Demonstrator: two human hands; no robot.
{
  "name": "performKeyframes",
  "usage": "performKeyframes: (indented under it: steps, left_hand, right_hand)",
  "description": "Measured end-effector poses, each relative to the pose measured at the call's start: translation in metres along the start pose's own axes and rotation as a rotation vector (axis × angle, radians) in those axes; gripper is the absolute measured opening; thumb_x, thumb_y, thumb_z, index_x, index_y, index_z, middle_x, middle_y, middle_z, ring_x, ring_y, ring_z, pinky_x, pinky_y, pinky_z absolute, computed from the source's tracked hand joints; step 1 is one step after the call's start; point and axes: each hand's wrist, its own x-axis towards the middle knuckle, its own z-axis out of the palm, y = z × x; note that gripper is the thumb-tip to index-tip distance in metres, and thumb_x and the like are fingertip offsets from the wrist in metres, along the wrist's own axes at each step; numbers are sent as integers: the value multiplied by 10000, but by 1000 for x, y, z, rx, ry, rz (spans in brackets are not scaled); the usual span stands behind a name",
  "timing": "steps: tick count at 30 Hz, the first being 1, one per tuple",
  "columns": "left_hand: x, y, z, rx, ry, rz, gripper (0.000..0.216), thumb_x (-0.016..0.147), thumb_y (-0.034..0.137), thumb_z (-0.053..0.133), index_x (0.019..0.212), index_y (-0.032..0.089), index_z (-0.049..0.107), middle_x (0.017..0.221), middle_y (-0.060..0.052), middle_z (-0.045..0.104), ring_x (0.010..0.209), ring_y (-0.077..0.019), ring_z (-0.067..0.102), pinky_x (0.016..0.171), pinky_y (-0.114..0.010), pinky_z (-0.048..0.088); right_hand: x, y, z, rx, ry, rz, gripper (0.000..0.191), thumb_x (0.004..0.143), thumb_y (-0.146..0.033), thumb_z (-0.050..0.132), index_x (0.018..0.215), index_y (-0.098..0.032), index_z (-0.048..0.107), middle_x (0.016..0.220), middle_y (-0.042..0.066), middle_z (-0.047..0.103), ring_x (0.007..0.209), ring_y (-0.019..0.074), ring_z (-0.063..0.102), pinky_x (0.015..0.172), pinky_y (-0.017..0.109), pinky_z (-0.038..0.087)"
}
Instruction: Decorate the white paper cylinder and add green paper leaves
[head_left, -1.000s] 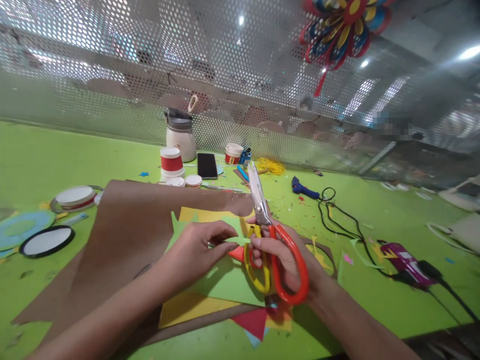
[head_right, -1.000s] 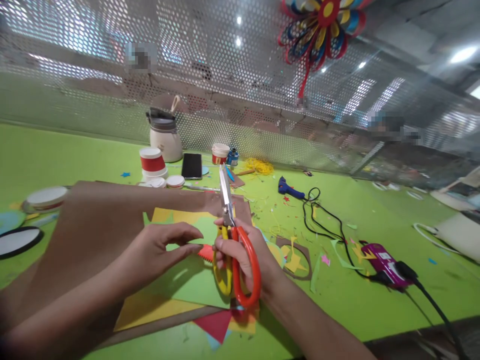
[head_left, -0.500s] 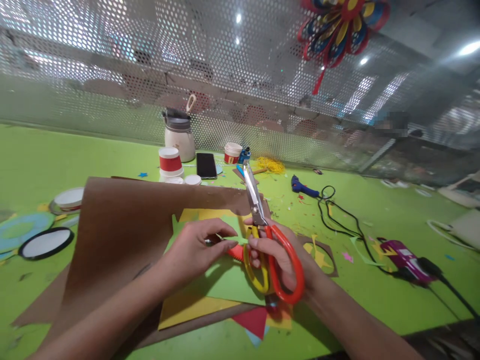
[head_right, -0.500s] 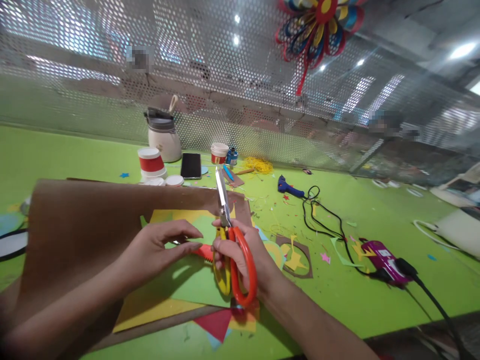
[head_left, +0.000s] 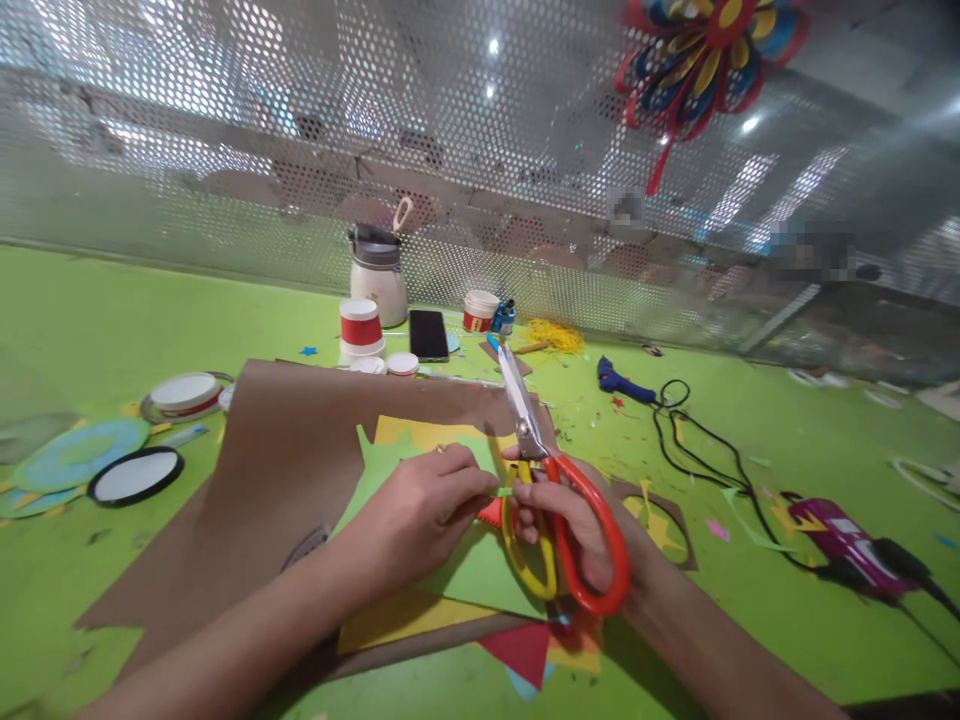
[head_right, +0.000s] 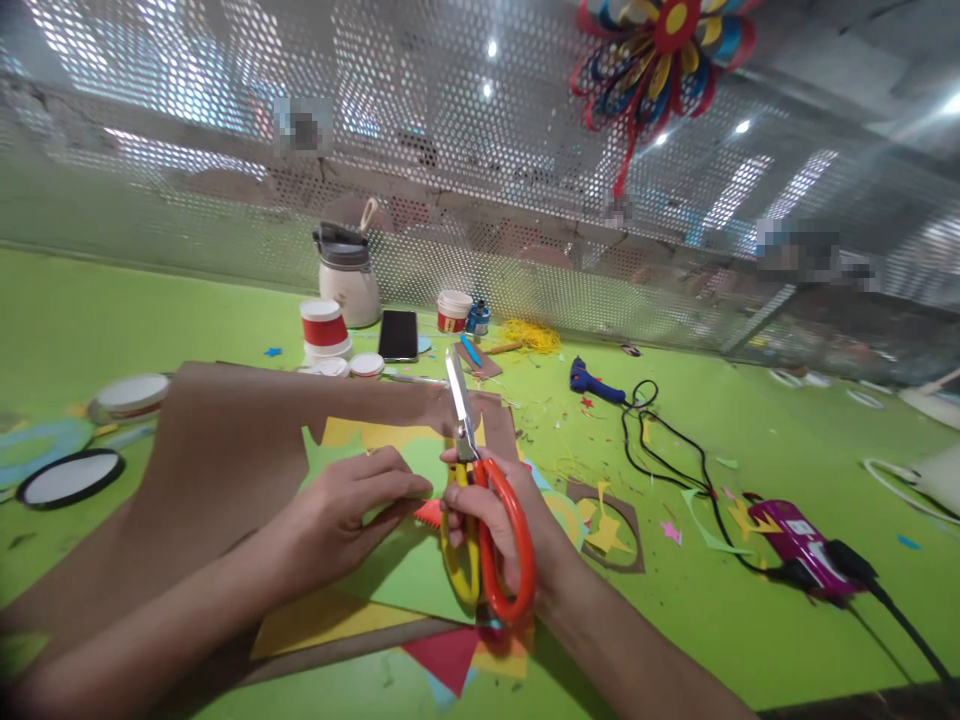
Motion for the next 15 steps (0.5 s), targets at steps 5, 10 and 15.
performKeyframes:
  steps: [5,10,15]
  left_hand:
    - [0,-2,0,-91,43,-66,167,889,181,499,909,156,663,783,-64,645,723,-154,591,638,-246,432]
    - [3,-2,0,-216,75,-178,115,854,200,552,869,184,665,793,-36,677,727,-147,614,669,-245,457]
    - [7,-1,-1,-372,91,-368,94,795,205,598,813,169,683,767,-27,696,713,-156,622,666,-254,471]
  right_hand:
    - [1,0,-2,47,-3,56,453,647,-169,739,1059,-145,552,542,-40,566,492,79,504,458,166,409]
    - [4,3,-7,85,-22,78,460,674,-159,720,1100,-159,546,575,-33,580,505,76,516,482,164,416]
    - [5,2,-6,42,-20,32,439,676,-166,725,1077,-164,545,614,-23,589,529,92,533,499,189,435]
